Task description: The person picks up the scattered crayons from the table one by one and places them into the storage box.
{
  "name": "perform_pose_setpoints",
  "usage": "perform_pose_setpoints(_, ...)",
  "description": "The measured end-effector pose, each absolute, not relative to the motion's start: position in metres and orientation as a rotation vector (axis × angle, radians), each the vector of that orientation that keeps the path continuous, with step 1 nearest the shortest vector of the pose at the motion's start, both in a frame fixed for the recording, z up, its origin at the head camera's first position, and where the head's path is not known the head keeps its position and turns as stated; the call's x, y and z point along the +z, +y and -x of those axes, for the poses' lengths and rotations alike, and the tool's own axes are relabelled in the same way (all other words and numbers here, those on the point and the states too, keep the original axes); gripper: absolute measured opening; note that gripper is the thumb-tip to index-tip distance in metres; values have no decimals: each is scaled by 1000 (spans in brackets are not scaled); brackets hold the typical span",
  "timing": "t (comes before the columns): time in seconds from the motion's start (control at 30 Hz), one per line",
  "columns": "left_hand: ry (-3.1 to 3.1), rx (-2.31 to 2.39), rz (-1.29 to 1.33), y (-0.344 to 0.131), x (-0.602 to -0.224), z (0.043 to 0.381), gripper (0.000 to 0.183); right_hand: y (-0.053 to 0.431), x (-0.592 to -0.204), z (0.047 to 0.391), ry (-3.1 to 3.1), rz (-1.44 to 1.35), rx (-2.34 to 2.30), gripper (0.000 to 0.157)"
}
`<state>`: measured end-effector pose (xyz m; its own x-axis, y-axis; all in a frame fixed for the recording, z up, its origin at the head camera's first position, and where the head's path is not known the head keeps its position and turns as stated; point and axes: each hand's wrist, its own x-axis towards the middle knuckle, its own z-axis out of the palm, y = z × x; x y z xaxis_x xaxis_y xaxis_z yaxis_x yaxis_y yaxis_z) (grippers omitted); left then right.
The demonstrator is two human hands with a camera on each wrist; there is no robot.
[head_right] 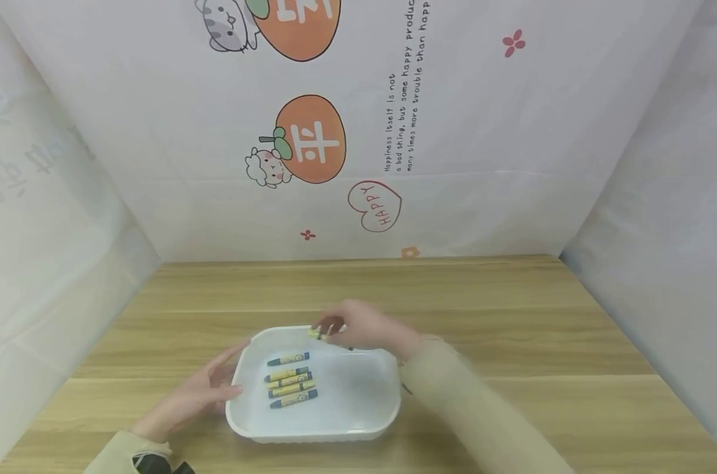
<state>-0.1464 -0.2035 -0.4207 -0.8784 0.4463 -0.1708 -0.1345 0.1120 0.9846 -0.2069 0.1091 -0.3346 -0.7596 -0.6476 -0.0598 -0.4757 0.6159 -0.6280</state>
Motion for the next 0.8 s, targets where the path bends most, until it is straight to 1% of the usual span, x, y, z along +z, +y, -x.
perform_pose_setpoints(0.17, 1949, 1816, -289, -203, -422, 147, 89, 69, -338, 209, 2493, 897, -799, 25)
perform_pose_setpoints(0.37, 1919, 1830, -270, -203, -422, 147, 89, 36, -351, 213, 2482, 960, -626, 23)
perform_pose_setpoints(0.53, 1894, 1853, -309, -204, -422, 146, 88, 23, -369, 217, 2481, 1016, -556, 22)
perform_pose_setpoints(0.8, 1884, 1853, -296, -204, -424, 146, 88, 17, -384, 216, 2510, 933, -533, 26)
